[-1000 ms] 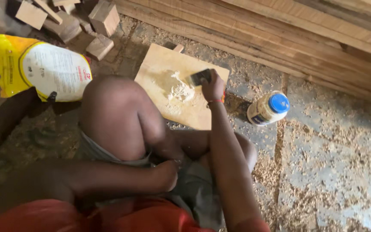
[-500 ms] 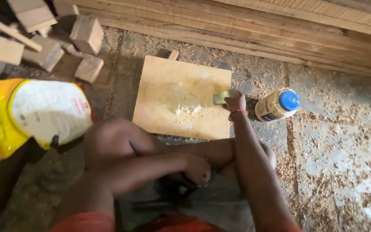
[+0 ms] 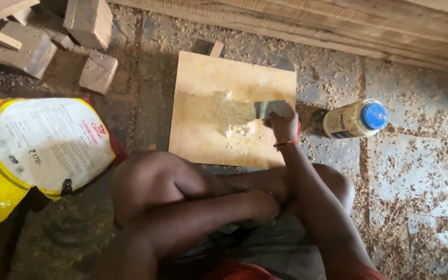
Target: The person sits on the floor and uses a metal scraper to mix a white powder on a wooden board. They repeatedly scrape and fold the powder to combine it into a uniform pile.
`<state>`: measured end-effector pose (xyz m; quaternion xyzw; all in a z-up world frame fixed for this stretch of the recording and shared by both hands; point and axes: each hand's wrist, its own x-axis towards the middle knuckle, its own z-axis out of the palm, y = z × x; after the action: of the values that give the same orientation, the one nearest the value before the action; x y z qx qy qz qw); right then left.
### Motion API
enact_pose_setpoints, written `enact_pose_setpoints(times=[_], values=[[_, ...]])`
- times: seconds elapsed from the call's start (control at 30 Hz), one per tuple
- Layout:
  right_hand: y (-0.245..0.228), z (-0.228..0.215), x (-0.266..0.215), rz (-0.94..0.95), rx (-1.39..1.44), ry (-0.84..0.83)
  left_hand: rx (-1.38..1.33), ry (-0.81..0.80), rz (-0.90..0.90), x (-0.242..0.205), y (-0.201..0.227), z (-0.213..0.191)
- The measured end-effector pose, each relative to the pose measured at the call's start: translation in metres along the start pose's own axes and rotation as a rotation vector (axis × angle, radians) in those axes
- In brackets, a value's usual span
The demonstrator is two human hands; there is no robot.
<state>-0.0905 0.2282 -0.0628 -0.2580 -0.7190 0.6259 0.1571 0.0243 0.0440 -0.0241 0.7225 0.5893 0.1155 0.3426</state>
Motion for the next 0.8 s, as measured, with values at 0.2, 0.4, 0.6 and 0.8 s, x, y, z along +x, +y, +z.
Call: enact_pose_setpoints(times=[0.2, 0.4, 0.6, 0.8], values=[[-0.075, 0.021, -0.035, -0.582, -0.698, -0.104, -0.082, 0.018, -0.049, 0.018, -0.007, 0.008], [-0.112, 0.030, -0.058, -0.802, -0.755, -0.249, -0.196, -0.032, -0.070, 0.035, -0.018, 0.022], [-0.107, 0.027, -0.059, -0.834, -0.753, -0.346, -0.238, -0.009, -0.087, 0.030, -0.021, 0.019], [-0.099, 0.024, -0.058, -0.868, -0.821, -0.360, -0.274, 0.018, -0.138, 0.014, -0.012, 0.007]])
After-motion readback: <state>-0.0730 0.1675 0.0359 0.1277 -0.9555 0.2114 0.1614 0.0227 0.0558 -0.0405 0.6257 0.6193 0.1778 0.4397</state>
